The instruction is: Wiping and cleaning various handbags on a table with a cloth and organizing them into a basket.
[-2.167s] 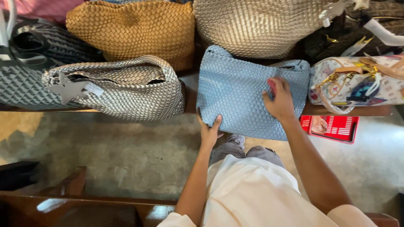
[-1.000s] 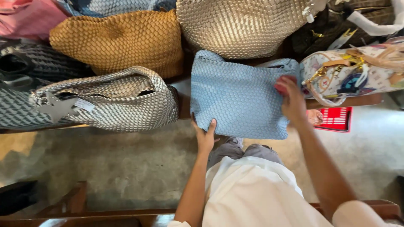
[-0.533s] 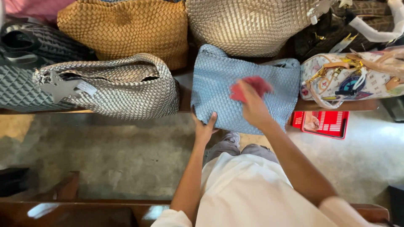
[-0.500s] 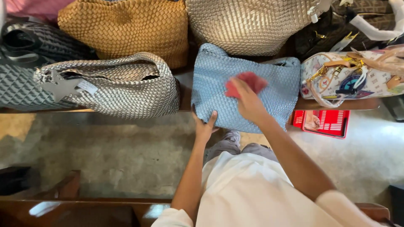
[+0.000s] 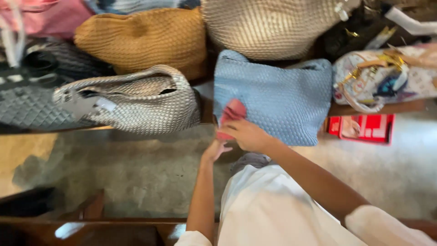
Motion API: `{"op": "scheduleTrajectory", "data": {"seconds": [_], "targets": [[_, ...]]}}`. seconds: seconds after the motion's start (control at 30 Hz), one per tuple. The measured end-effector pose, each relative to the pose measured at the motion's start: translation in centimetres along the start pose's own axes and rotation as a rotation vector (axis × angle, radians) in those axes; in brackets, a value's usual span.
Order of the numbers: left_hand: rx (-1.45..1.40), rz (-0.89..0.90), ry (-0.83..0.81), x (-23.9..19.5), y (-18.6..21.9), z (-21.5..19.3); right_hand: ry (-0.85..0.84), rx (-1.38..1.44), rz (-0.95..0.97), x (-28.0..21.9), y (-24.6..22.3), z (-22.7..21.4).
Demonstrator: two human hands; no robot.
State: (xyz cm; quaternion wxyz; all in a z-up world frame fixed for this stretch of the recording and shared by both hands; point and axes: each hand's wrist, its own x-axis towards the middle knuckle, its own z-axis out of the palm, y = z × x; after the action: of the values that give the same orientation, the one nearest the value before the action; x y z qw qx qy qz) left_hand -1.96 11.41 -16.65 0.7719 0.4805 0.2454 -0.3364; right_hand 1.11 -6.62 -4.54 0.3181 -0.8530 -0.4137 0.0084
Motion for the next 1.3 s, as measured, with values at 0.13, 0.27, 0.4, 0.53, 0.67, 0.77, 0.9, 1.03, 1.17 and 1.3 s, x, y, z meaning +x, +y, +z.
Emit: {"op": "scheduleTrajectory", "data": {"seconds": [0.13, 0.27, 0.4, 0.53, 0.67, 0.77, 0.9, 1.03, 1.17, 1.3], "targets": [[0.026, -0.001, 0.024, -12.3, 11.0, 8.4, 0.123, 0.018, 0.046, -9.4, 0.1, -3.1], [0.003, -0.023, 0.012, -8.1, 7.2, 4.5, 0.626, 0.500, 0.517, -15.9, -1.1, -5.2], [0.011, -0.026, 0.006, -6.9, 5.8, 3.3, 0.617, -0.166, 0.596, -20.0, 2.8, -4.6], [-0.036, -0.009, 0.021, -7.0, 6.0, 3.5, 0.637, -0.373, 0.592, -18.2, 4.4, -2.8], [-0.152, 0.021, 0.028, -4.9, 4.6, 1.8, 0.719, -0.394, 0.399, -13.6, 2.4, -2.8], [-0.135, 0.035, 0.017, -4.7, 4.5, 2.4, 0.635, 0.039, -0.127, -7.7, 0.9, -2.7], [-0.233, 0.033, -0.012, -1.0, 0.9, -2.0, 0.441, -0.322, 0.019, -0.9, -0.9, 2.6], [-0.329, 0.053, -0.029, 3.0, -2.1, -5.2, 0.214, -0.443, 0.238, 3.4, 0.2, 2.2], [-0.198, 0.123, 0.341, -2.7, 3.5, 3.6, 0.204, -0.626, 0.412, 4.1, 0.2, -3.3], [0.057, 0.063, 0.513, -7.4, 8.6, 9.8, 0.268, -0.513, 0.588, -2.5, 5.3, -4.3]]}}
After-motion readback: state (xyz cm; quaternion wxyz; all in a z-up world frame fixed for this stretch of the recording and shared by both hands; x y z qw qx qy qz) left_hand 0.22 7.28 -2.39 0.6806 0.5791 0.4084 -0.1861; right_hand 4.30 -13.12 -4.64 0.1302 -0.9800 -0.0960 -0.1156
